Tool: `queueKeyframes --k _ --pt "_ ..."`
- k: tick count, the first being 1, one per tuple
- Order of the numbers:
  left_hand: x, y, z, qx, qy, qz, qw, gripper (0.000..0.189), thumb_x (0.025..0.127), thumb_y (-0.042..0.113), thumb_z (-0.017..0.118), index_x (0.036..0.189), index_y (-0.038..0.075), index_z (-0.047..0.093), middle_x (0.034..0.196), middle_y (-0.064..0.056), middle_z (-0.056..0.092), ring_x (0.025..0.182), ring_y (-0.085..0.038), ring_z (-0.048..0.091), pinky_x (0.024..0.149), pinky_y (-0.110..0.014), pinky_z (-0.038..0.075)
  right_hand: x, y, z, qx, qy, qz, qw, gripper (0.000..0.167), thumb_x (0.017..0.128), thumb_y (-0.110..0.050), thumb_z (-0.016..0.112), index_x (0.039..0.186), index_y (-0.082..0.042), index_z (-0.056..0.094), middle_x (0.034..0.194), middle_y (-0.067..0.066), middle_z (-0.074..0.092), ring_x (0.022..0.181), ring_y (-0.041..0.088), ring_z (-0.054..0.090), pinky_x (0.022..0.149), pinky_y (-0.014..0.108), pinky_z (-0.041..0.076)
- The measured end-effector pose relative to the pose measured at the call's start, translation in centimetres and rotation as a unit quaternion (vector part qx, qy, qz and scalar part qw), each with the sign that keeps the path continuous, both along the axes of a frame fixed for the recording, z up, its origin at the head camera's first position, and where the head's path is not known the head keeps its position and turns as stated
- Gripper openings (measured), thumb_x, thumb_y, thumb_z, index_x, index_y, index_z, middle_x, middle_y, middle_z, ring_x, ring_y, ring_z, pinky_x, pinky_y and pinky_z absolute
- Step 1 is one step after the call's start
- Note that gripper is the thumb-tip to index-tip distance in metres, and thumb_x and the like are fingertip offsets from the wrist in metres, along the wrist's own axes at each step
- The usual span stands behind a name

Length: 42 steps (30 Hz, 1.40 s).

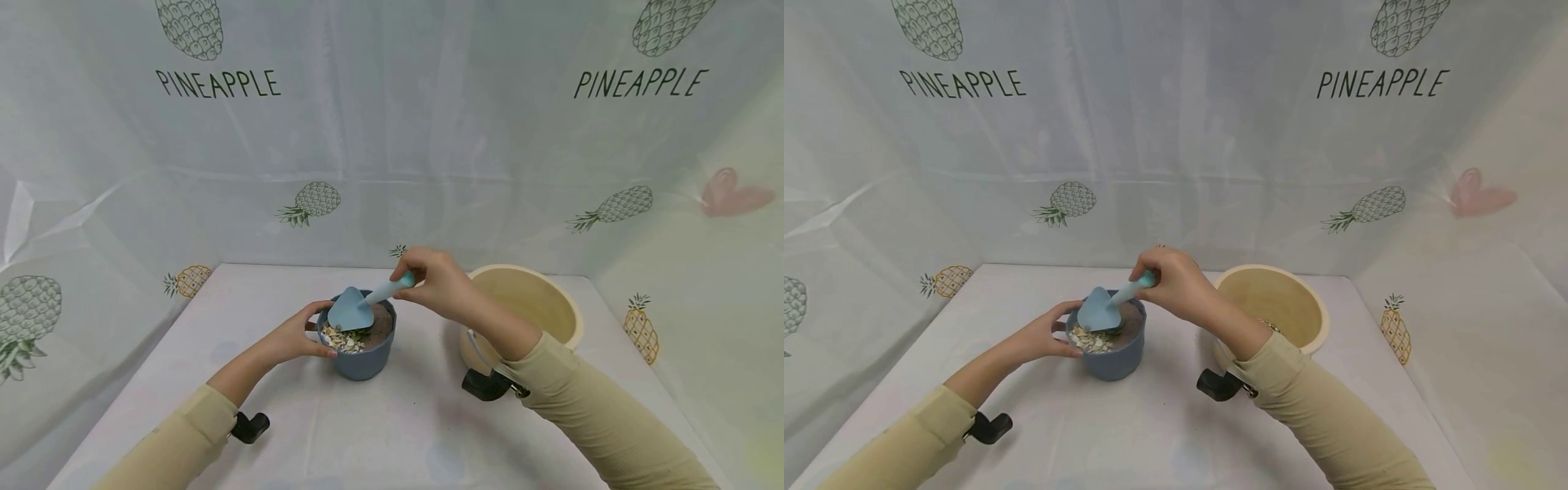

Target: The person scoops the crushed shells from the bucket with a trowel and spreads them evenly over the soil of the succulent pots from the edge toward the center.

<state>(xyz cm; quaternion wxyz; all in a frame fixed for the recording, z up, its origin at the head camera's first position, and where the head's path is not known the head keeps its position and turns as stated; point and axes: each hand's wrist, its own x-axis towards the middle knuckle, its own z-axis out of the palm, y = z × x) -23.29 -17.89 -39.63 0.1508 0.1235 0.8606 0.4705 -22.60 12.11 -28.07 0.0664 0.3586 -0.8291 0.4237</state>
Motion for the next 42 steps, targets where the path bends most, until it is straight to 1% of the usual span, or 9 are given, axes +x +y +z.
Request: queueKeyframes --k 6,10,13,17,21,26,30,37,42 --pt "-0.1 0.1 0.0 0.011 0.007 -0.02 0.9997 0.1 0.074 0.017 0.088 0.152 0.006 0.026 0.151 -0.024 0.026 0.129 -0.051 0.037 0.09 -0.056 0.046 0.2 0.6 0.0 -0.007 0.0 0.003 1.0 0.021 0.076 0.005 0.081 0.086 -0.007 0.068 0.093 0.001 0.061 0.082 0.016 0.06 0.075 0.029 0.054" --pt "-0.1 0.0 0.5 0.0 0.022 -0.037 0.9991 0.101 0.074 0.019 0.088 0.152 0.006 0.024 0.153 -0.024 0.024 0.13 -0.052 0.035 0.094 -0.059 0.043 0.4 1.4 0.1 -0.02 -0.005 -0.014 0.9997 0.021 0.074 0.006 0.081 0.086 -0.006 0.069 0.094 0.002 0.062 0.082 0.017 0.061 0.074 0.03 0.054" --pt "0.0 -0.1 1.5 -0.015 0.053 -0.046 0.9975 0.104 0.073 0.021 0.088 0.152 0.006 0.023 0.154 -0.023 0.022 0.133 -0.051 0.033 0.099 -0.061 0.037 0.6 2.3 0.1 -0.029 -0.01 -0.036 0.9989 0.021 0.074 0.005 0.082 0.087 -0.006 0.07 0.094 0.004 0.063 0.082 0.018 0.064 0.074 0.03 0.055" --pt "-0.2 0.3 3.5 -0.021 0.094 -0.045 0.9943 0.103 0.074 0.02 0.088 0.153 0.007 0.023 0.155 -0.02 0.021 0.136 -0.047 0.031 0.103 -0.062 0.031 0.9 3.8 0.1 -0.056 -0.018 -0.067 0.9961 0.023 0.072 0.008 0.082 0.088 -0.004 0.07 0.093 0.007 0.064 0.082 0.02 0.067 0.074 0.03 0.055" --pt "-0.5 1.1 5.1 -0.02 0.112 -0.039 0.9928 0.097 0.077 0.02 0.086 0.153 0.009 0.026 0.156 -0.017 0.023 0.136 -0.043 0.032 0.104 -0.059 0.032 1.2 5.2 0.2 -0.075 -0.027 -0.089 0.9929 0.023 0.073 0.009 0.081 0.09 -0.002 0.07 0.096 0.01 0.065 0.083 0.022 0.067 0.074 0.03 0.055" --pt "0.0 3.0 5.8 -0.003 0.124 -0.018 0.9921 0.087 0.079 0.018 0.083 0.15 0.012 0.034 0.151 -0.014 0.034 0.131 -0.038 0.041 0.103 -0.056 0.036 2.4 7.4 0.9 -0.079 -0.062 -0.121 0.9876 0.019 0.079 0.001 0.08 0.094 -0.003 0.069 0.101 0.01 0.064 0.087 0.021 0.067 0.074 0.027 0.054" --pt "0.7 4.9 6.1 0.022 0.124 -0.006 0.992 0.077 0.08 0.015 0.083 0.146 0.014 0.042 0.142 -0.012 0.045 0.123 -0.035 0.048 0.098 -0.052 0.042 3.7 9.3 1.3 -0.076 -0.07 -0.146 0.9839 0.02 0.082 -0.006 0.079 0.097 -0.003 0.068 0.103 0.01 0.064 0.09 0.016 0.067 0.073 0.026 0.054" --pt "1.0 9.1 6.7 0.063 0.093 -0.018 0.9935 0.07 0.078 0.018 0.084 0.139 0.017 0.05 0.129 -0.009 0.055 0.114 -0.027 0.055 0.088 -0.039 0.051 5.3 13.1 1.6 -0.085 0.002 -0.178 0.9803 0.019 0.08 0.0 0.079 0.095 -0.003 0.067 0.099 0.003 0.066 0.088 0.006 0.068 0.068 0.019 0.053" --pt "1.2 12.0 6.3 0.088 0.07 -0.038 0.9929 0.063 0.078 0.018 0.084 0.134 0.019 0.055 0.122 -0.004 0.057 0.108 -0.026 0.057 0.082 -0.037 0.052 6.4 15.4 1.7 -0.091 0.022 -0.217 0.9716 0.021 0.077 0.005 0.079 0.093 0.001 0.067 0.097 -0.006 0.07 0.087 0.003 0.068 0.07 0.015 0.052"
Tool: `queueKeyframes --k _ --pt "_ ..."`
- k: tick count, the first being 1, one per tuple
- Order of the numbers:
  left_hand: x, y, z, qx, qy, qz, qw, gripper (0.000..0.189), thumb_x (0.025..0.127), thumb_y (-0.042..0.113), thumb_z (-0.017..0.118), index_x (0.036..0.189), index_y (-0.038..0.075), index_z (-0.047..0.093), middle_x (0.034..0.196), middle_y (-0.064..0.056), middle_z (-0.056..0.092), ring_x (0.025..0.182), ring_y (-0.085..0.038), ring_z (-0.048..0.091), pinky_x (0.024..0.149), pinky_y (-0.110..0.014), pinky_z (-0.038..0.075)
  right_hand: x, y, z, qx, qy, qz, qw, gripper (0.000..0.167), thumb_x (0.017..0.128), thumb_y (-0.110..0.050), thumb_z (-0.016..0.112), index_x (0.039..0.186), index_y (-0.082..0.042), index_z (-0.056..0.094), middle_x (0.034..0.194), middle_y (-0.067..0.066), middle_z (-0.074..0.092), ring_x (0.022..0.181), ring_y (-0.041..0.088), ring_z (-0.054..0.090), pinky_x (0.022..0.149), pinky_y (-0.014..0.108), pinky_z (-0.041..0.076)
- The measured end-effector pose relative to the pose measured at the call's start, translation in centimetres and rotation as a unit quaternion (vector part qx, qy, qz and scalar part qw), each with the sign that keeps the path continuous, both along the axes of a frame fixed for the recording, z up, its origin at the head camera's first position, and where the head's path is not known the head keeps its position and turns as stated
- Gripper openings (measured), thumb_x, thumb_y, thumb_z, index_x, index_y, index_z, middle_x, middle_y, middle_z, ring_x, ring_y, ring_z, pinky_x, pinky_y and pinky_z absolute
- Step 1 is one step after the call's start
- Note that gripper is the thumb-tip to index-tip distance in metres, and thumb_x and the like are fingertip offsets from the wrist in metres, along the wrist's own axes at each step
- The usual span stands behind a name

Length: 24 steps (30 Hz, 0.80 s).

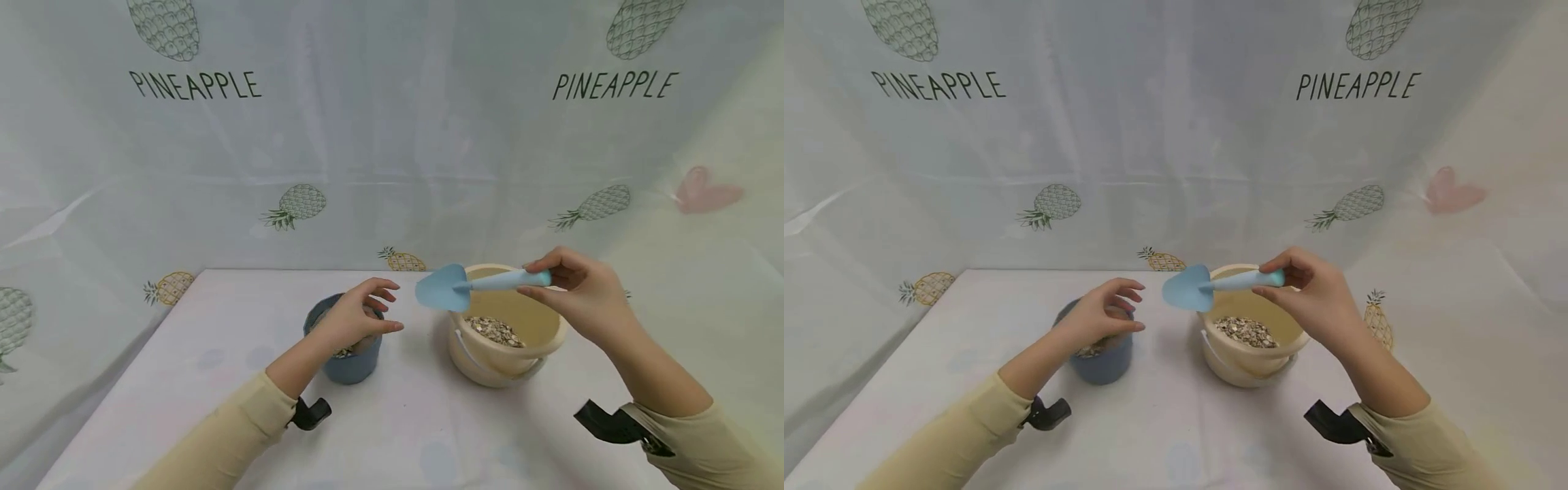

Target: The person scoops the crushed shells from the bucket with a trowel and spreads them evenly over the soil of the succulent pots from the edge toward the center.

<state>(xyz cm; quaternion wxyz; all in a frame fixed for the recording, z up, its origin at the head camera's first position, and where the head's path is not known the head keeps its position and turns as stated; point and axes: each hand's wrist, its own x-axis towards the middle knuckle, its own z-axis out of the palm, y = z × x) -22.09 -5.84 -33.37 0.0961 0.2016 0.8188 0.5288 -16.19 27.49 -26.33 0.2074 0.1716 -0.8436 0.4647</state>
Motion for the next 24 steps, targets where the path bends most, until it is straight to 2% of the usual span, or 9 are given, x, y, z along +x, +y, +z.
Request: queueKeyframes --k 5,8,11,15,19,24 --pt "0.2 2.8 -1.2 0.005 0.0 -0.022 0.9997 0.058 0.079 0.017 0.083 0.131 0.015 0.058 0.118 -0.006 0.06 0.105 -0.025 0.058 0.079 -0.036 0.052 1.0 2.0 0.1 -0.012 -0.019 -0.047 0.9986 0.021 0.078 0.005 0.079 0.094 0.0 0.068 0.097 -0.006 0.07 0.086 0.003 0.068 0.072 0.015 0.052" --pt "0.1 4.9 -2.0 0.012 -0.006 -0.027 0.9995 0.055 0.08 0.02 0.083 0.13 0.016 0.059 0.117 -0.004 0.061 0.104 -0.023 0.059 0.078 -0.036 0.052 1.6 3.2 0.1 -0.025 -0.03 -0.063 0.9973 0.021 0.079 0.005 0.079 0.097 0.0 0.069 0.097 -0.004 0.069 0.086 0.002 0.068 0.072 0.015 0.052" --pt "-0.1 6.8 -3.1 0.033 -0.021 -0.017 0.9991 0.052 0.08 0.024 0.083 0.127 0.018 0.061 0.117 -0.005 0.061 0.101 -0.02 0.059 0.076 -0.035 0.052 2.0 4.3 0.0 -0.028 -0.042 -0.078 0.9956 0.022 0.079 0.003 0.079 0.099 0.0 0.069 0.096 -0.006 0.069 0.085 0.001 0.068 0.071 0.014 0.051" --pt "-0.4 8.6 -4.1 0.064 -0.04 0.011 0.9971 0.048 0.079 0.024 0.084 0.122 0.019 0.063 0.116 -0.008 0.062 0.095 -0.018 0.06 0.073 -0.035 0.052 2.2 5.1 -0.2 -0.022 -0.049 -0.086 0.9949 0.023 0.08 0.003 0.078 0.101 0.002 0.068 0.096 -0.008 0.068 0.084 0.0 0.068 0.069 0.013 0.051" --pt "-1.0 9.6 -4.4 0.072 -0.031 0.027 0.9966 0.047 0.079 0.023 0.084 0.12 0.018 0.063 0.109 -0.003 0.063 0.09 -0.017 0.061 0.071 -0.035 0.051 2.1 5.6 -1.0 -0.013 -0.05 -0.083 0.9952 0.021 0.081 0.003 0.077 0.099 0.001 0.068 0.095 -0.007 0.068 0.082 0.0 0.067 0.068 0.013 0.051" --pt "-1.8 10.2 -4.4 0.068 -0.03 0.032 0.9967 0.05 0.077 0.021 0.085 0.122 0.016 0.063 0.102 0.001 0.062 0.089 -0.015 0.062 0.072 -0.033 0.052 1.4 5.8 -3.0 0.026 -0.056 -0.09 0.994 0.02 0.082 0.0 0.077 0.099 0.002 0.066 0.092 -0.006 0.063 0.079 -0.004 0.065 0.068 0.013 0.051"
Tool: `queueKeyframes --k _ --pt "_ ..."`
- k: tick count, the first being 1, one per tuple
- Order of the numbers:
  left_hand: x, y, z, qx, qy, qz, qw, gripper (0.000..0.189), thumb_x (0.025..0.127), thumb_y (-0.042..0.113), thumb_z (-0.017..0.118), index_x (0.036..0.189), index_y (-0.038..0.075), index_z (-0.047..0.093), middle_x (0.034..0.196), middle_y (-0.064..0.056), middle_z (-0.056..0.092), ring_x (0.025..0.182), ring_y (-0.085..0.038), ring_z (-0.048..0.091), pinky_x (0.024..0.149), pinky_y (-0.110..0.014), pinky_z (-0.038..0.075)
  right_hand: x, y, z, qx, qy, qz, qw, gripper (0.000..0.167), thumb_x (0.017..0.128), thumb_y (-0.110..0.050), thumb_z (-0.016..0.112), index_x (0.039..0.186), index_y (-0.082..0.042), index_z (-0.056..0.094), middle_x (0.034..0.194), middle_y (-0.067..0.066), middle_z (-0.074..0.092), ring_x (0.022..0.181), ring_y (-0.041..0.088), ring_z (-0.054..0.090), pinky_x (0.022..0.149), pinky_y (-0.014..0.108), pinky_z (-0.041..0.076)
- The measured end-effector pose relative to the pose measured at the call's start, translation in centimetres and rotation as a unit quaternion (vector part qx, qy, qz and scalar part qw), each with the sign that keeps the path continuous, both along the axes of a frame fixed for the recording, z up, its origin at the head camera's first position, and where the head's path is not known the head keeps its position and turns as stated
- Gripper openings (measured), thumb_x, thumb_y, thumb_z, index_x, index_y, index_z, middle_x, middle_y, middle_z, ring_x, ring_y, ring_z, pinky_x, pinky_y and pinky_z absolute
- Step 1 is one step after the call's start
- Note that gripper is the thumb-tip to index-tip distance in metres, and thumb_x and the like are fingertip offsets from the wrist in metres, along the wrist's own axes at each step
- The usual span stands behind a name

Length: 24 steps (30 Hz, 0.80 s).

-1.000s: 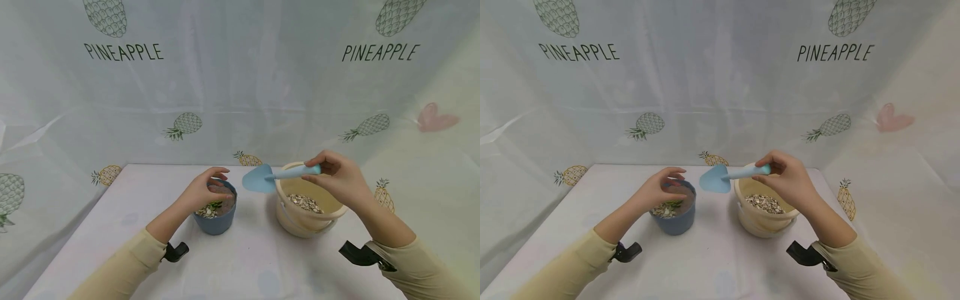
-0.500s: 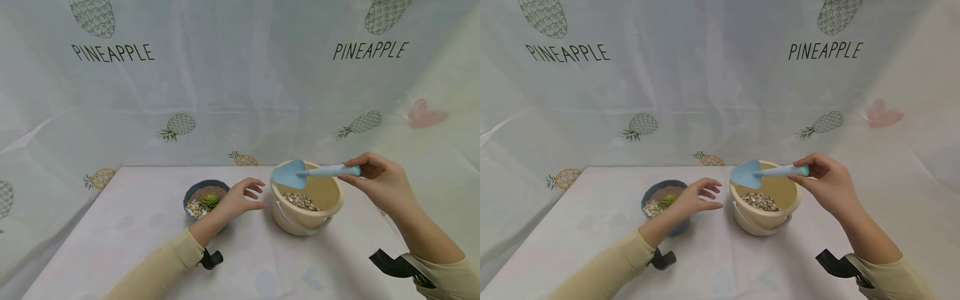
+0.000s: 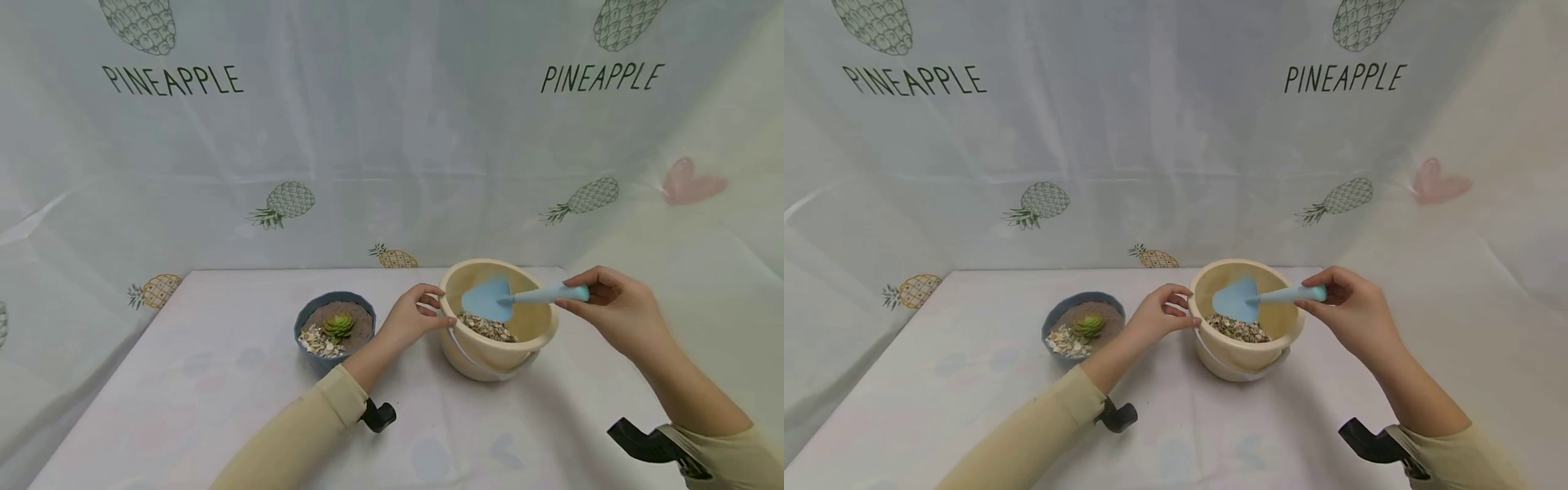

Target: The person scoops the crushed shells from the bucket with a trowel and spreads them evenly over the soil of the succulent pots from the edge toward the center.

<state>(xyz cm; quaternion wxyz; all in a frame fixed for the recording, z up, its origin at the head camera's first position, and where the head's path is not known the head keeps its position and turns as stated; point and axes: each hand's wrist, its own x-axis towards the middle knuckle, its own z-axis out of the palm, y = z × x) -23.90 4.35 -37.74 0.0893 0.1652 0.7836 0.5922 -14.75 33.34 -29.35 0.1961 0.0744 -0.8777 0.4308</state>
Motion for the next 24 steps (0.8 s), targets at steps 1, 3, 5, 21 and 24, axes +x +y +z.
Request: queueKeyframes --k 1,3,5,21,24 --pt "-0.2 0.1 0.0 0.001 -0.007 0.0 1.0 0.05 0.077 0.019 0.085 0.122 0.015 0.063 0.101 0.001 0.062 0.088 -0.015 0.062 0.071 -0.033 0.052 -0.2 0.0 -0.3 0.008 -0.002 -0.003 1.0 0.02 0.082 -0.001 0.077 0.098 0.002 0.065 0.092 -0.005 0.063 0.079 -0.004 0.065 0.067 0.014 0.051" --pt "-0.4 0.1 0.0 -0.001 -0.021 -0.002 0.9998 0.051 0.076 0.016 0.086 0.121 0.015 0.063 0.099 0.0 0.061 0.088 -0.015 0.063 0.072 -0.032 0.052 -0.6 -0.1 -1.0 0.027 -0.006 -0.008 0.9996 0.02 0.082 -0.002 0.078 0.098 0.003 0.066 0.092 0.0 0.064 0.078 -0.005 0.064 0.066 0.014 0.052" --pt "-0.6 0.2 0.1 -0.001 -0.035 -0.006 0.9994 0.052 0.076 0.014 0.086 0.122 0.013 0.063 0.098 -0.002 0.061 0.089 -0.016 0.064 0.073 -0.033 0.052 -1.1 -0.1 -1.5 0.05 -0.009 -0.009 0.9986 0.021 0.081 -0.002 0.079 0.097 0.002 0.067 0.092 0.006 0.065 0.076 -0.005 0.064 0.064 0.014 0.051" --pt "-0.9 0.5 1.3 -0.001 -0.096 -0.02 0.9951 0.06 0.075 0.007 0.085 0.129 0.007 0.058 0.097 -0.004 0.062 0.074 -0.015 0.061 0.059 -0.027 0.045 -4.2 -0.7 -3.3 0.164 -0.035 -0.032 0.9853 0.017 0.08 0.0 0.078 0.093 0.0 0.067 0.082 0.01 0.065 0.068 0.021 0.056 0.051 0.026 0.047" --pt "-0.9 0.5 1.2 -0.003 -0.095 -0.017 0.9954 0.061 0.075 0.008 0.085 0.129 0.008 0.058 0.097 -0.004 0.062 0.074 -0.015 0.061 0.059 -0.027 0.045 -4.8 -1.0 -3.4 0.171 -0.048 -0.031 0.9836 0.017 0.08 -0.001 0.078 0.093 0.001 0.067 0.08 0.01 0.065 0.065 0.02 0.055 0.05 0.026 0.046"
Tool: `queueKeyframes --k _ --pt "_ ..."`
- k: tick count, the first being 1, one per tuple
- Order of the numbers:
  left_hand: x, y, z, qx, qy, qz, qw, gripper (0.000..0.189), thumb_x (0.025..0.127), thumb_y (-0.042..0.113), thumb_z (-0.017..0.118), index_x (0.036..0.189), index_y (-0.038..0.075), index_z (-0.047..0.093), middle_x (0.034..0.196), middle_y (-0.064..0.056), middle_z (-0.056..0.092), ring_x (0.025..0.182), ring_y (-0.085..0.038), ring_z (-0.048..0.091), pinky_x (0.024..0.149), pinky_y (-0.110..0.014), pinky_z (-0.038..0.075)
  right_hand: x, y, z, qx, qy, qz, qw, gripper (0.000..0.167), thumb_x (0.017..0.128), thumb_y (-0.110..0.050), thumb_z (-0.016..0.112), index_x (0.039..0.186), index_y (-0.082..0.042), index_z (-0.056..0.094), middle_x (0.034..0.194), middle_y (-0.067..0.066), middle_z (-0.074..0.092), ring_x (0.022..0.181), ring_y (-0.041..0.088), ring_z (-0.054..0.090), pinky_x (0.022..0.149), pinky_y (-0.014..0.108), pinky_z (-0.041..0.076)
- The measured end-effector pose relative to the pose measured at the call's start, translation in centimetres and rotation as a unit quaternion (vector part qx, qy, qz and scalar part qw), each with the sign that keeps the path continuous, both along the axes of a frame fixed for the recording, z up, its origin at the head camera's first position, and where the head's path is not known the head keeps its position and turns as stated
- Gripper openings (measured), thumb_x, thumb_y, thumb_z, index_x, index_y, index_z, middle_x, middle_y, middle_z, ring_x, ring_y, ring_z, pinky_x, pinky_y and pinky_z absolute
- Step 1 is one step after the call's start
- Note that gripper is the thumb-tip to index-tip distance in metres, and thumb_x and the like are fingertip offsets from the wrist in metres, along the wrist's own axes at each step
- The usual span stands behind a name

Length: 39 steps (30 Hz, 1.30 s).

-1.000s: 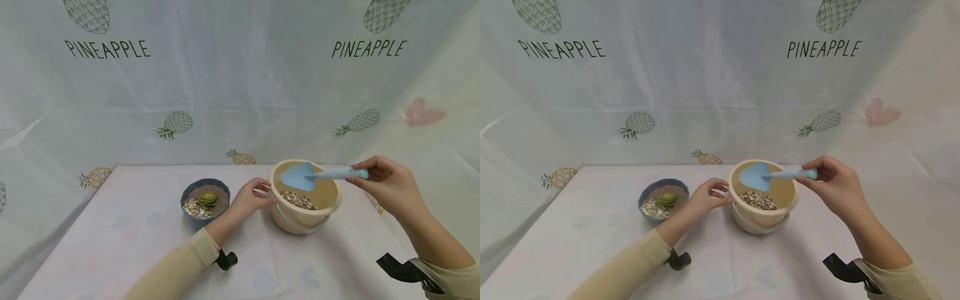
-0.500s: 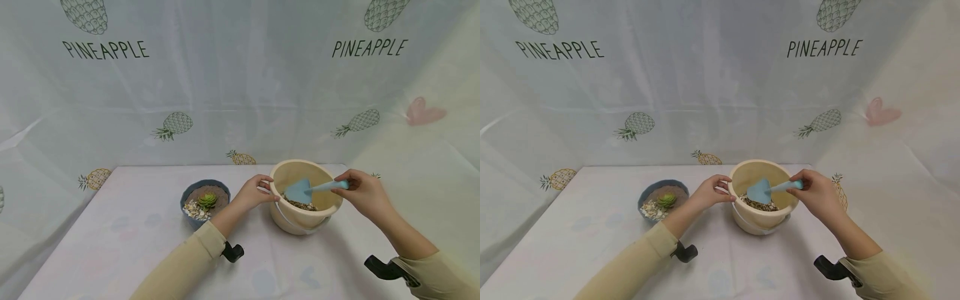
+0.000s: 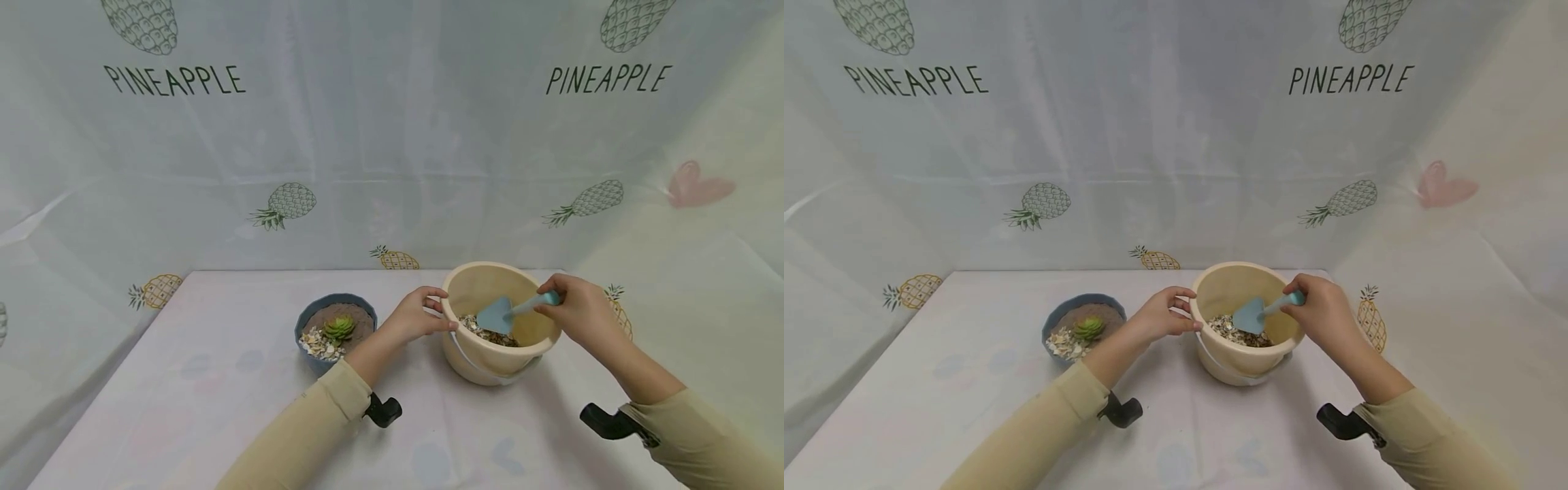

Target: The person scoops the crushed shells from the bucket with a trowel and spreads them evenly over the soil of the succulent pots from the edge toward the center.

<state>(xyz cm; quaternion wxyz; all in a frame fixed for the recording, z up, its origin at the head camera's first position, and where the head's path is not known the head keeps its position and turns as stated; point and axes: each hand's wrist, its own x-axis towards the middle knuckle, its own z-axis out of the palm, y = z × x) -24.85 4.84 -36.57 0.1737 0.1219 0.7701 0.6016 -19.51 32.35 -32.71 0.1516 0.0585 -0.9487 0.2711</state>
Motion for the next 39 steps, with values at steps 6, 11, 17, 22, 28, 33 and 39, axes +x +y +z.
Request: queueKeyframes --k 6,11,17,22,28,33,39 --pt "0.0 0.1 -0.1 -0.007 0.007 0.006 0.9999 0.058 0.076 0.009 0.085 0.127 0.011 0.059 0.097 -0.003 0.062 0.075 -0.015 0.062 0.058 -0.027 0.046 -0.6 -0.8 -0.2 0.001 -0.015 0.008 0.9999 0.015 0.08 -0.001 0.078 0.09 0.001 0.067 0.083 0.011 0.065 0.068 0.02 0.054 0.052 0.026 0.045" --pt "-0.1 0.1 -0.1 -0.017 0.011 0.008 0.9998 0.059 0.075 0.01 0.086 0.128 0.011 0.06 0.097 -0.002 0.062 0.075 -0.015 0.06 0.06 -0.027 0.047 -0.7 -1.4 -0.4 0.008 -0.011 0.029 0.9995 0.014 0.079 0.002 0.078 0.085 0.0 0.066 0.083 0.01 0.064 0.07 0.021 0.053 0.053 0.027 0.045" --pt "0.0 0.0 -0.2 -0.02 0.011 0.015 0.9996 0.058 0.075 0.009 0.086 0.127 0.011 0.061 0.096 -0.003 0.062 0.076 -0.016 0.059 0.06 -0.028 0.047 -0.6 -1.8 -1.1 0.004 -0.002 0.043 0.9991 0.015 0.077 0.003 0.079 0.083 -0.003 0.066 0.082 0.008 0.065 0.069 0.02 0.053 0.056 0.027 0.045" --pt "0.0 0.1 -0.3 -0.019 0.013 0.019 0.9996 0.056 0.074 0.008 0.086 0.124 0.012 0.062 0.096 -0.002 0.062 0.075 -0.015 0.058 0.059 -0.027 0.047 -0.6 -1.8 -1.7 -0.008 -0.01 0.062 0.998 0.018 0.076 0.003 0.08 0.083 -0.005 0.066 0.081 0.006 0.065 0.068 0.018 0.053 0.056 0.026 0.046" --pt "0.1 0.1 -0.1 -0.029 0.015 0.017 0.9993 0.057 0.074 0.009 0.087 0.125 0.012 0.062 0.096 -0.002 0.062 0.075 -0.015 0.058 0.059 -0.026 0.047 -0.6 -1.0 -1.8 -0.028 -0.02 0.092 0.9952 0.02 0.073 0.005 0.082 0.083 -0.005 0.067 0.083 0.005 0.066 0.069 0.017 0.055 0.057 0.025 0.048" --pt "0.1 0.1 0.3 -0.042 0.025 0.015 0.9987 0.055 0.073 0.009 0.087 0.123 0.012 0.063 0.095 -0.001 0.062 0.076 -0.015 0.057 0.059 -0.027 0.047 -0.5 -0.2 -1.7 -0.069 -0.057 0.109 0.99 0.02 0.075 0.006 0.08 0.087 -0.003 0.067 0.085 0.008 0.067 0.072 0.017 0.061 0.06 0.025 0.052" --pt "0.1 0.1 0.9 -0.059 0.038 0.006 0.9975 0.056 0.072 0.009 0.088 0.123 0.009 0.064 0.091 0.0 0.063 0.075 -0.015 0.053 0.055 -0.028 0.044 -0.7 0.5 -1.1 -0.089 -0.082 0.128 0.9844 0.019 0.075 0.003 0.081 0.087 -0.002 0.067 0.087 0.009 0.068 0.073 0.014 0.062 0.062 0.025 0.052"
